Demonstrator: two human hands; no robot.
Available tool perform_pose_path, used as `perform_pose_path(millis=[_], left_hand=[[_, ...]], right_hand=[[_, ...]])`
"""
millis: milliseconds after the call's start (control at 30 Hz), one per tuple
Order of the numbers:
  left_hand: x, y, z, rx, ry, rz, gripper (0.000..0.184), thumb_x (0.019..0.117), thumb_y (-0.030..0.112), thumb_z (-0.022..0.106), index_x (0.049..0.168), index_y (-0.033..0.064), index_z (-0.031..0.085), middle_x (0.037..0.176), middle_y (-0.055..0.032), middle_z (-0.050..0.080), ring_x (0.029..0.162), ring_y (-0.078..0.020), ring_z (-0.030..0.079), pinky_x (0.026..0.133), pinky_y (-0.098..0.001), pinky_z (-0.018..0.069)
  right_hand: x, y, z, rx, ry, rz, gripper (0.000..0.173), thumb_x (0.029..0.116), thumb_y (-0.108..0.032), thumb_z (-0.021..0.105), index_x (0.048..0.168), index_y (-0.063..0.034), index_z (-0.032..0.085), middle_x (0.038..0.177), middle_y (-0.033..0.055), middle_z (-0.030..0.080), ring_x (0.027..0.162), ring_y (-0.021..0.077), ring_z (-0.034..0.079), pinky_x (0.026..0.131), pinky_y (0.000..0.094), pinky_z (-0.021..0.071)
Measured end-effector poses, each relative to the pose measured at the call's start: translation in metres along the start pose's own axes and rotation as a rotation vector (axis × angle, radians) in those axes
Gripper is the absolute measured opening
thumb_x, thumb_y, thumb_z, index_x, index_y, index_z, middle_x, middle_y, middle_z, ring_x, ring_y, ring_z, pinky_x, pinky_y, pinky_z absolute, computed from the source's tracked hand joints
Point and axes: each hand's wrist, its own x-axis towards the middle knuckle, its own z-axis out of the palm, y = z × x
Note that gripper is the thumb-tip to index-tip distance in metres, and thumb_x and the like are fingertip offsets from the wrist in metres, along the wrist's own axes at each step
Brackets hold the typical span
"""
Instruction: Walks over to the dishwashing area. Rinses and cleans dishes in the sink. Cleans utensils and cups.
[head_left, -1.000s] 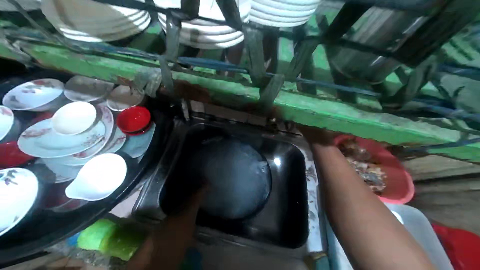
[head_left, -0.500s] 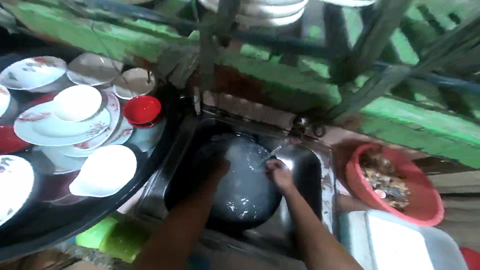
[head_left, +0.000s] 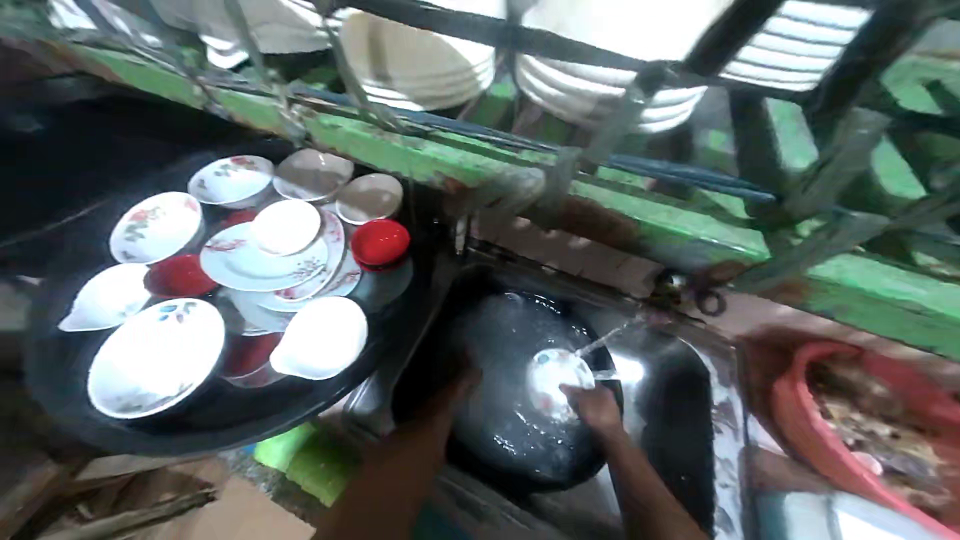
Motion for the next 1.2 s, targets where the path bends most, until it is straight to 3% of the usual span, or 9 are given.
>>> perform_pose_path(millis=[167, 233, 400, 600, 733, 867, 967, 1067, 1200], left_hand=[[-0.017, -0.01, 0.03, -0.021, -0.098, 0.05, 0.047, 0.1066, 0.024, 0.051, 0.146, -0.0016, 0.052, 0.147, -0.0252, 0.054, 0.136, -0.0389, 0.052, 0.114, -0.0546, 0.0414], [-0.038, -0.001, 0.022, -0.012, 0.054, 0.181, 0.046, 0.1067, 0.024, 0.048, 0.15, 0.0091, 0.052, 0.146, -0.0187, 0.057, 0.135, -0.0347, 0.055, 0.113, -0.0537, 0.044], [-0.086, 0.021, -0.026, -0.304, 0.217, 0.392, 0.042, 0.1119, 0.028, 0.04, 0.148, 0.0127, 0.055, 0.143, -0.0143, 0.062, 0.133, -0.0273, 0.058, 0.115, -0.047, 0.0436], [-0.134, 0.042, -0.071, -0.7, 0.248, 0.493, 0.044, 0.0998, 0.032, 0.067, 0.133, 0.0036, 0.064, 0.116, -0.0163, 0.071, 0.103, -0.0226, 0.07, 0.095, -0.0423, 0.0573], [-0.17, 0.025, -0.124, -0.537, 0.584, 0.513, 0.038, 0.1013, 0.02, 0.065, 0.138, 0.0091, 0.063, 0.123, -0.0162, 0.071, 0.109, -0.028, 0.07, 0.098, -0.0491, 0.0562], [-0.171, -0.032, -0.202, -0.621, 1.051, 0.501, 0.044, 0.0968, 0.016, 0.07, 0.136, -0.0008, 0.061, 0.118, -0.0208, 0.07, 0.1, -0.0291, 0.071, 0.091, -0.0506, 0.0589], [-0.15, -0.073, -0.28, -0.708, 1.039, 0.22, 0.045, 0.0972, 0.019, 0.07, 0.137, 0.0008, 0.058, 0.123, -0.0249, 0.067, 0.11, -0.0374, 0.067, 0.097, -0.0591, 0.0533], [-0.11, -0.108, -0.326, -0.688, 0.95, 0.11, 0.048, 0.0993, 0.033, 0.068, 0.133, -0.0011, 0.059, 0.116, -0.0246, 0.068, 0.101, -0.036, 0.069, 0.091, -0.0568, 0.0555], [-0.137, -0.084, -0.32, -0.438, 1.064, 0.147, 0.068, 0.0995, 0.035, 0.067, 0.15, -0.004, 0.044, 0.149, -0.0312, 0.046, 0.138, -0.0444, 0.047, 0.114, -0.0602, 0.0393]], right_hand=[[-0.048, 0.018, 0.059, 0.174, -0.094, 0.167, 0.045, 0.1085, -0.01, 0.05, 0.147, 0.0113, 0.042, 0.14, 0.0309, 0.055, 0.128, 0.0349, 0.057, 0.109, 0.0438, 0.0447], [-0.057, 0.017, 0.065, 0.179, -0.012, 0.079, 0.042, 0.1053, -0.013, 0.056, 0.14, 0.0092, 0.051, 0.127, 0.0305, 0.063, 0.114, 0.0377, 0.064, 0.1, 0.0525, 0.0511], [-0.082, -0.029, 0.035, 0.549, 0.311, -0.112, 0.046, 0.1013, -0.028, 0.066, 0.135, 0.0024, 0.059, 0.109, 0.0171, 0.071, 0.088, 0.0193, 0.07, 0.08, 0.0421, 0.0602], [-0.109, -0.135, 0.042, 0.777, 0.261, -0.234, 0.049, 0.1039, -0.031, 0.061, 0.141, 0.0002, 0.052, 0.114, 0.0123, 0.069, 0.095, 0.0128, 0.071, 0.084, 0.0329, 0.0611], [-0.113, -0.159, 0.05, 0.705, 0.047, -0.556, 0.056, 0.1072, -0.04, 0.039, 0.143, 0.0033, 0.043, 0.122, 0.0133, 0.062, 0.102, 0.0169, 0.067, 0.082, 0.0356, 0.0599], [-0.084, -0.114, 0.042, 0.439, -0.001, -0.488, 0.048, 0.1041, -0.034, 0.054, 0.136, 0.0021, 0.054, 0.125, 0.018, 0.063, 0.111, 0.0252, 0.065, 0.089, 0.0453, 0.0582], [-0.049, -0.06, 0.035, 0.192, 0.06, -0.41, 0.04, 0.1023, -0.03, 0.063, 0.124, 0.0036, 0.062, 0.118, 0.0234, 0.064, 0.107, 0.0331, 0.064, 0.092, 0.0512, 0.0535], [-0.021, -0.024, 0.019, -0.05, 0.065, -0.356, 0.048, 0.1005, -0.035, 0.066, 0.129, 0.0044, 0.061, 0.132, 0.0306, 0.059, 0.125, 0.0447, 0.056, 0.107, 0.0593, 0.0459], [0.015, -0.02, -0.006, -0.314, 0.039, -0.281, 0.065, 0.0979, -0.044, 0.068, 0.142, 0.001, 0.056, 0.153, 0.0321, 0.042, 0.144, 0.0475, 0.04, 0.118, 0.0595, 0.0365]])
